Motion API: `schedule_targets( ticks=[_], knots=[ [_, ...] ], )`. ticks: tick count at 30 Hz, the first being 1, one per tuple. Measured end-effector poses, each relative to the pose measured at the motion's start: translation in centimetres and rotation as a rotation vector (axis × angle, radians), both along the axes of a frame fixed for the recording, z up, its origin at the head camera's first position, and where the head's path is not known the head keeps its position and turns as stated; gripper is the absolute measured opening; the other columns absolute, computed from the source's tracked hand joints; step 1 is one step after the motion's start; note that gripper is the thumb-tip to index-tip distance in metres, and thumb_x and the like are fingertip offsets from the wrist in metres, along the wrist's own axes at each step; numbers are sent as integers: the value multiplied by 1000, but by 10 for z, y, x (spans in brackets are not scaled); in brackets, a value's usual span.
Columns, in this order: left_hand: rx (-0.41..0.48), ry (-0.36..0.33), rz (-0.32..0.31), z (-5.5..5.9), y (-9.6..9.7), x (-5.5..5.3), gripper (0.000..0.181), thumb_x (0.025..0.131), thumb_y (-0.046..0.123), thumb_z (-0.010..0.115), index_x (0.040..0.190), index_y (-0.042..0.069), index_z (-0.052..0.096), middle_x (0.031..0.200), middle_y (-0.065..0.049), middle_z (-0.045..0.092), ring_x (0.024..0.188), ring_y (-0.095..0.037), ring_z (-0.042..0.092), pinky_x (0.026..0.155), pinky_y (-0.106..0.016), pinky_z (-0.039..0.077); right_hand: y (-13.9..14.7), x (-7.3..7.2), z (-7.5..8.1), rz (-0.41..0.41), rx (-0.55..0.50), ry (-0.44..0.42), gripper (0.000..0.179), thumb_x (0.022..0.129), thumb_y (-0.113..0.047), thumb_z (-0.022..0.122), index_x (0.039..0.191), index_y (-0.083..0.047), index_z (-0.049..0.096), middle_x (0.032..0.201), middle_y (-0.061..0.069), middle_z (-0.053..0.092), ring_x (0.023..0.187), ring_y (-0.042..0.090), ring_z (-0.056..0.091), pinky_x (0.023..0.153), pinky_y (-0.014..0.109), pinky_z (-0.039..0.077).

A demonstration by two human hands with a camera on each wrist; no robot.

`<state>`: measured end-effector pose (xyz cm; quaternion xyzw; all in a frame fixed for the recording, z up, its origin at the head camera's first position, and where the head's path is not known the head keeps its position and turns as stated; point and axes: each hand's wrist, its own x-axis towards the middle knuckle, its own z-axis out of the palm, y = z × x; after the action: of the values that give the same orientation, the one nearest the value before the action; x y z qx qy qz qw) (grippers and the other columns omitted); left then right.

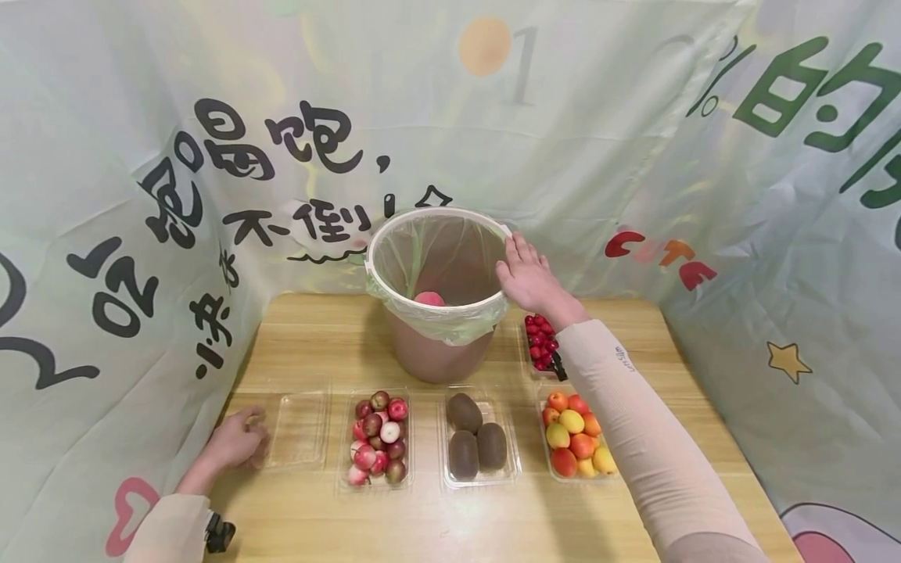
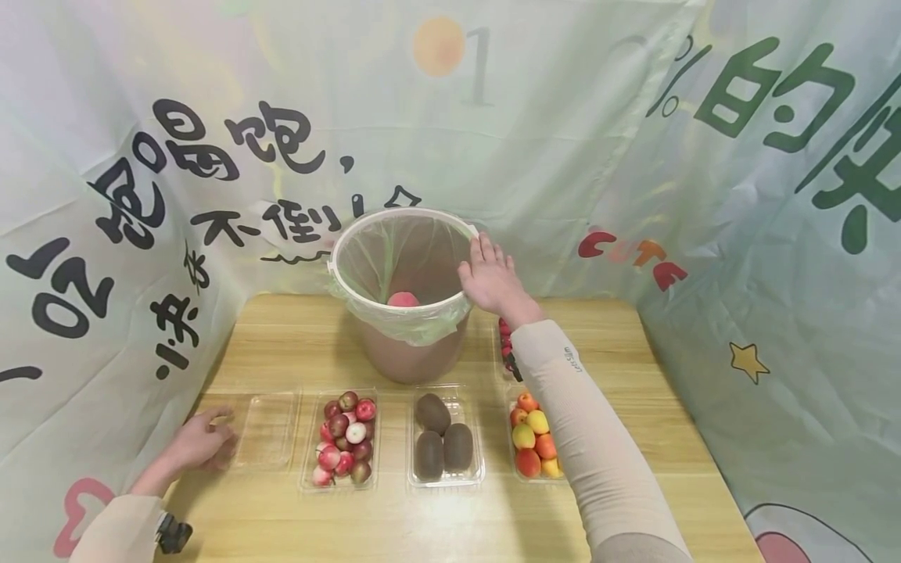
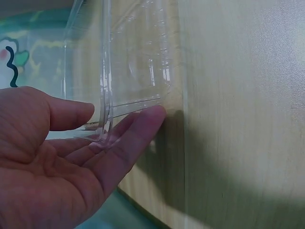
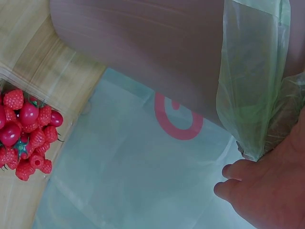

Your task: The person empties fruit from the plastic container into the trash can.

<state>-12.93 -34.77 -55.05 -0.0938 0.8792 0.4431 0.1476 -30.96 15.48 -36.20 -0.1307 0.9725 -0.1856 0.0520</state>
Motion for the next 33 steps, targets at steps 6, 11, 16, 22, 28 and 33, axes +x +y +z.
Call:
schedule_targets(
  ticks=[6,11,16,22,28,33],
  knots=[
    [-48,12,-7,6,0,-2,57,111,14,45,152,-22,28,107,-35,70,80,-32,71,66,-43,61,-1,-1,1,0,3,2,72,111,-41,17,168,0,0,178,20,-7,163,46,1,132,62,5],
    [-247,98,-26,14,0,-8,59,111,21,47,146,-24,36,127,-47,59,111,-54,66,89,-57,58,-1,-1,1,2,9,-2,72,111,-41,17,168,0,0,177,20,-7,163,46,0,132,62,4],
    [-331,240,58,28,13,-10,51,103,12,48,144,-19,43,97,-33,68,86,-44,66,80,-55,54,-1,0,1,1,8,1,72,111,-41,18,168,0,1,178,20,-6,163,46,1,132,62,4],
    [-314,383,118,48,46,-9,42,96,5,53,135,-9,60,98,-24,74,74,-27,68,67,-41,52,0,0,1,1,10,1,72,111,-42,17,168,0,1,178,20,-7,163,46,0,132,62,5],
    [15,246,52,53,84,-11,44,99,0,53,142,-9,55,107,-31,72,76,-26,73,65,-34,64,1,-1,1,4,-2,3,72,111,-41,17,168,0,0,177,20,-8,163,47,-1,132,62,2],
    [129,179,3,47,105,-10,48,99,-3,55,146,-11,51,107,-32,71,82,-33,76,70,-36,66,1,-1,0,6,-10,1,73,111,-42,18,168,0,0,177,20,-8,163,47,0,132,62,2]
  ],
)
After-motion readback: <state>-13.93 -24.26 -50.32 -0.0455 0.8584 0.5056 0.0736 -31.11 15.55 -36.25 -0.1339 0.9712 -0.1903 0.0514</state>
